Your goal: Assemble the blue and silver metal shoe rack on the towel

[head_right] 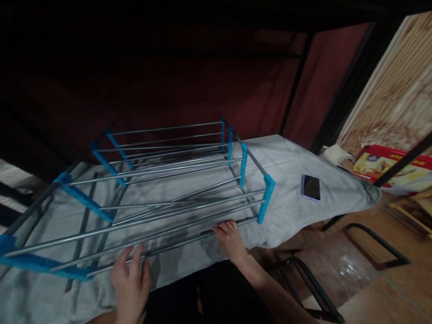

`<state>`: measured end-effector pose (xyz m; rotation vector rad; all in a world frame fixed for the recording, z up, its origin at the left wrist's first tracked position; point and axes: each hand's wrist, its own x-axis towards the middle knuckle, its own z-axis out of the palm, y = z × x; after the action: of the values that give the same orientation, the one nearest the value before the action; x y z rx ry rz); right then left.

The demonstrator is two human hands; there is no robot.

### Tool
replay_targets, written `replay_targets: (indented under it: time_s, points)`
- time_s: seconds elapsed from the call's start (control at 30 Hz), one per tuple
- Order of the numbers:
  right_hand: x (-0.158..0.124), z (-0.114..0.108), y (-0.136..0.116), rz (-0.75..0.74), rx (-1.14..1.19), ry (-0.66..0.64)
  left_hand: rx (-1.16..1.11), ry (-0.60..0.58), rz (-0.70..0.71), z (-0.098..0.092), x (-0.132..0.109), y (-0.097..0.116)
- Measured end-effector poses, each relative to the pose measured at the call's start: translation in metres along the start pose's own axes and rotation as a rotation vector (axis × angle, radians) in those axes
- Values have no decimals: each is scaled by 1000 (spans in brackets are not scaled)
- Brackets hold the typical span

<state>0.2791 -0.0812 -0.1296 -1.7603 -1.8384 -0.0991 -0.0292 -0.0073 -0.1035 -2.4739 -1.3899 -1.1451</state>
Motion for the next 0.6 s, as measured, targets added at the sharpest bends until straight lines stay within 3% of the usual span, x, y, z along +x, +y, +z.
replay_targets:
  time_s: [0.1,0.2,0.33,0.5,0.53,0.6]
  points:
    - [5,0,-3,27,5,-15,-105,-296,264,32,16,20]
    - [1,-4,-4,26,14,-13,-128,-460,297,57,25,23]
    - [-31,-17,10,113,115,155,-150,-482,251,67,25,19]
    - [-68,-42,64,617,166,571,-181,-453,261,68,26,15]
    - [-68,-47,75,663,177,575,-180,-453,261,69,26,15]
    - [-61,-53,90,666,224,451,-183,-456,259,71,26,14]
